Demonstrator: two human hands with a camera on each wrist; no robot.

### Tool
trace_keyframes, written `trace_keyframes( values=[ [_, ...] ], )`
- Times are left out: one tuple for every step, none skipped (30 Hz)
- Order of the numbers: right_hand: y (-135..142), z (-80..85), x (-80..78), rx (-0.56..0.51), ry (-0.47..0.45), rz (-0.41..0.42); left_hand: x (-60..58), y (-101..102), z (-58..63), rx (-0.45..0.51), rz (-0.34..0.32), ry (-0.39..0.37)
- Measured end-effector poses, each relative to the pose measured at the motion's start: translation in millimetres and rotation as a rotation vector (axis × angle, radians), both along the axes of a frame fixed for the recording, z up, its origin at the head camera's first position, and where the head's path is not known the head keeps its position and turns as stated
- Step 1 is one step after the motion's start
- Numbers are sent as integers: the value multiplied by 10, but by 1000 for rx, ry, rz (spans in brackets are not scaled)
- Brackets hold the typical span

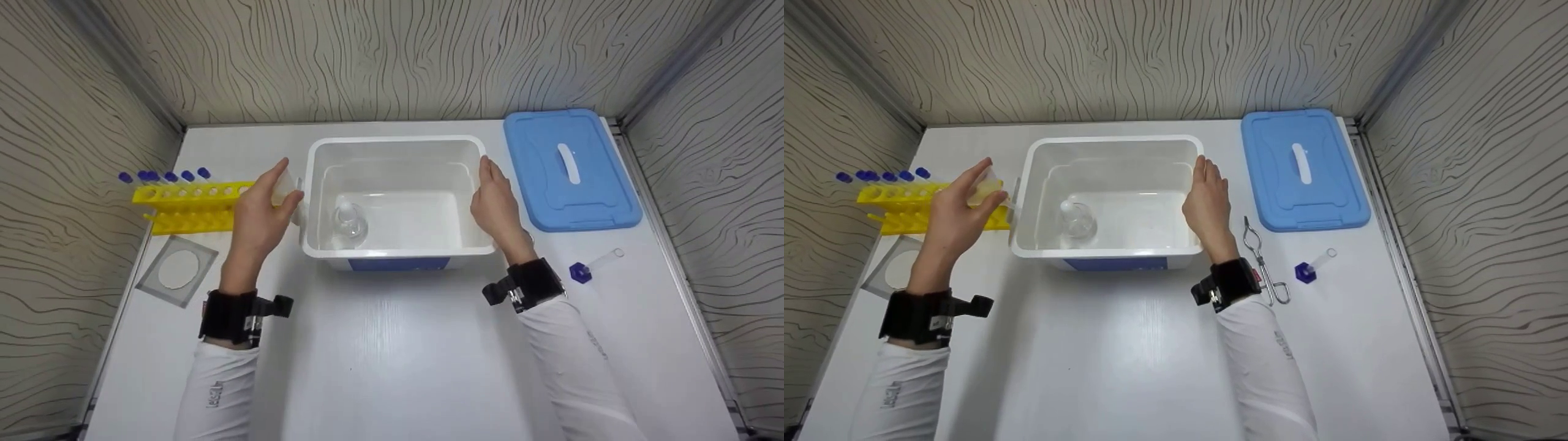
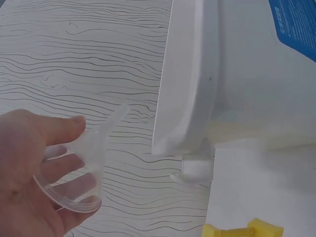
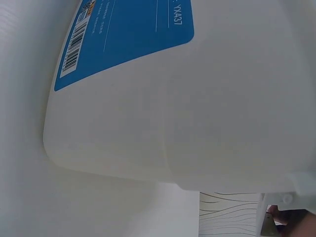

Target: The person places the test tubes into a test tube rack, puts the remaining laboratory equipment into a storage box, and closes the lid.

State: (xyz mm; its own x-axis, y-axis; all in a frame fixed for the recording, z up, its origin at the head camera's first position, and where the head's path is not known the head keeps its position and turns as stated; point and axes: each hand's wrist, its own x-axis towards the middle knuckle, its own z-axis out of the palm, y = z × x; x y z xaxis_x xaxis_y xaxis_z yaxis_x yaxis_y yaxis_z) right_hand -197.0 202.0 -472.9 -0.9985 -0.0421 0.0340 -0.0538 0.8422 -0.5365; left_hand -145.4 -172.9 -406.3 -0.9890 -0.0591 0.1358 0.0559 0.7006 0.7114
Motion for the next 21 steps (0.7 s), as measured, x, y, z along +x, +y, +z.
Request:
trace_keyframes(
  values=[
    [1,-1,-1,0,1,-1,-12,31,13,-6,-11,-4],
    [1,-2,-2,-1,4,-1,-26,63,26,-15,-23,-7],
    [1,-2,-3,0,7,-1,-38,96,40,-24,-36,-14],
    [0,-1,-2,0,10,-1,-51,129,53,-34,-50,-20],
    [0,-1,-2,-1,14,-2,-66,160,62,-43,-65,-23],
    [0,-1,-2,-2,17,-2,-81,190,72,-52,-81,-22],
    [0,-2,-3,-4,19,-2,-96,219,80,-60,-100,-18],
    [1,-3,-2,-5,20,-1,-109,246,87,-68,-120,-17],
    [1,-2,-2,-7,19,-2,-123,272,90,-74,-139,-18],
    [1,-4,-3,-7,20,-2,-137,296,90,-78,-159,-18],
    [0,-6,-3,-7,22,-1,-152,319,88,-80,-178,-18],
    [0,-6,-4,-7,23,1,-166,341,85,-83,-194,-21],
    [-1,-8,-4,-7,27,3,-180,364,80,-86,-209,-26],
    [-2,-5,-3,-6,29,3,-194,388,76,-92,-224,-31],
    [-4,-4,-2,-5,32,2,-209,410,68,-97,-237,-40],
    [-5,-2,0,-5,33,1,-224,431,61,-102,-251,-49],
    [-8,0,3,-5,34,1,-239,450,54,-108,-263,-57],
    [-9,0,3,-4,34,0,-252,467,46,-115,-272,-68],
    [-10,0,5,-4,34,2,-267,483,36,-122,-281,-77],
    [-13,4,8,-6,31,2,-283,495,24,-130,-291,-86],
    [-14,4,8,-8,29,4,-297,507,12,-138,-299,-98]
  ],
)
